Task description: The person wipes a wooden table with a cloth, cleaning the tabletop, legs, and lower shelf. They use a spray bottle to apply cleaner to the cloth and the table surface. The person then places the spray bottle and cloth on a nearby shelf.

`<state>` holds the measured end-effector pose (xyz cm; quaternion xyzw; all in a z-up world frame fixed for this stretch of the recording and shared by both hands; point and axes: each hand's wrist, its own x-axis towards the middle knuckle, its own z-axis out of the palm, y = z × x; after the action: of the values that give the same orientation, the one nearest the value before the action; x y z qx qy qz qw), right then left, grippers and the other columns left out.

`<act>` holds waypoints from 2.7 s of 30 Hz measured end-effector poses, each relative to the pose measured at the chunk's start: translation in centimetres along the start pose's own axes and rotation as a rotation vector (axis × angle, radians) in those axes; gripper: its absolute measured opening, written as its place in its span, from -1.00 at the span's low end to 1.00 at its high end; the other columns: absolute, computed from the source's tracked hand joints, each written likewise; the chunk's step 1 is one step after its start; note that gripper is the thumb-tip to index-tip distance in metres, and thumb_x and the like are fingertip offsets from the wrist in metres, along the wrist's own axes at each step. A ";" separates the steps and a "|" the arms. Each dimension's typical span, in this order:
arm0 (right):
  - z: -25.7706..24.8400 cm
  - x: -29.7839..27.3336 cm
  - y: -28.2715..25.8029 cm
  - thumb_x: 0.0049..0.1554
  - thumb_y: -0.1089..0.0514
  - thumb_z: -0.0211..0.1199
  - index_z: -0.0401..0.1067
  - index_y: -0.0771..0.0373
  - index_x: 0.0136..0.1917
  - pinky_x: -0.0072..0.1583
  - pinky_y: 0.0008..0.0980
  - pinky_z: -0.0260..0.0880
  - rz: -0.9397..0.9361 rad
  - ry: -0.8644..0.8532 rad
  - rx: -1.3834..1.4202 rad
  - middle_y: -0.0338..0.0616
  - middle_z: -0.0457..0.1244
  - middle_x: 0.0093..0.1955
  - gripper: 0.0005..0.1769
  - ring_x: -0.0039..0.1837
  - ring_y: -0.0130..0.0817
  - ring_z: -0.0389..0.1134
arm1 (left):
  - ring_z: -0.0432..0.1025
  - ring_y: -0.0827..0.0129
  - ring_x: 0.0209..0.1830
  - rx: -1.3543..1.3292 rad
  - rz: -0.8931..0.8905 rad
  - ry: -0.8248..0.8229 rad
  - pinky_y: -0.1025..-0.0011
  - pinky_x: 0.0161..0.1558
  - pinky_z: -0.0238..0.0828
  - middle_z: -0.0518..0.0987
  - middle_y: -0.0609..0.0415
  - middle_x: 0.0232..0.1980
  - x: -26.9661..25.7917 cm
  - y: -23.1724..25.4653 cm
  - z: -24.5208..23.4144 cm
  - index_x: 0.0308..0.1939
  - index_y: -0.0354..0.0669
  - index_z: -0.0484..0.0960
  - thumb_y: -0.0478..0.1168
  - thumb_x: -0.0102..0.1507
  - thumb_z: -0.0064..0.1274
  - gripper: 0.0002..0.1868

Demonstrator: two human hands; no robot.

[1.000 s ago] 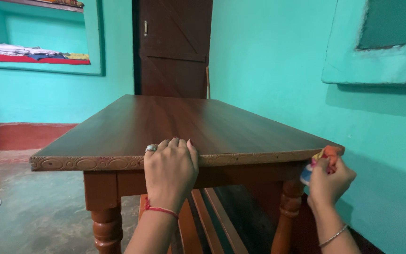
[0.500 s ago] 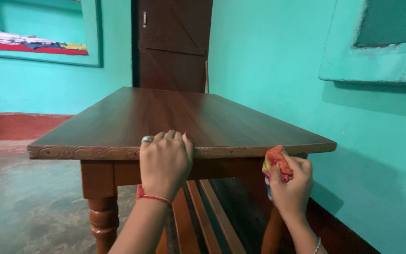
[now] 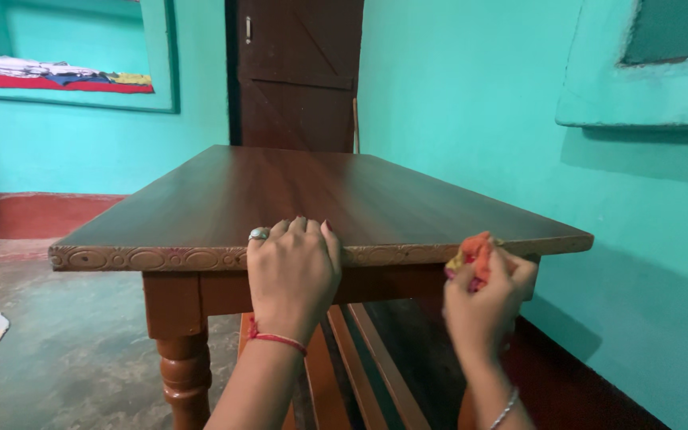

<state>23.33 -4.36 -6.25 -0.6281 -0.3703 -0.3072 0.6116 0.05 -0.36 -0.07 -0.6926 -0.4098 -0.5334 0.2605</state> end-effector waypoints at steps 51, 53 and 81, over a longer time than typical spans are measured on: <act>0.4 -9.0 -12.6 0.10 0.26 0.28 0.49 0.38 0.17 0.11 -0.33 0.50 -0.463 -0.232 0.449 0.01 0.23 0.22 -0.64 0.19 -0.25 0.37 | 0.32 0.17 0.38 -0.437 0.193 -0.129 0.14 0.36 0.04 0.55 -0.07 0.32 -0.7 -4.2 -2.4 0.27 -0.17 0.52 -0.06 0.46 -0.41 -0.52; 0.2 -7.7 -11.1 0.10 0.34 0.22 0.45 0.38 0.36 0.13 -0.34 0.49 -0.361 -0.054 0.368 0.07 0.16 0.29 -0.47 0.21 -0.20 0.36 | 0.36 0.17 0.34 -0.289 0.213 -0.052 0.18 0.31 0.14 0.57 -0.03 0.27 -1.9 -5.0 -3.1 0.18 -0.15 0.56 -0.09 0.44 -0.32 -0.59; 1.5 -6.9 -8.9 0.04 0.38 0.33 0.55 0.21 0.28 0.35 -0.28 0.36 -0.881 -0.116 0.052 -0.19 0.29 0.18 -0.49 0.28 -0.18 0.23 | 0.40 0.16 0.25 -0.229 0.084 0.091 0.15 0.27 0.18 0.61 -0.03 0.14 -3.5 -5.4 -3.3 0.08 -0.21 0.64 -0.19 0.39 -0.19 -0.67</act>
<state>12.01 -3.64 -7.33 -0.4110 -0.6438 -0.4934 0.4160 -6.64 -1.16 -2.83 -0.7094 -0.3048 -0.5961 0.2200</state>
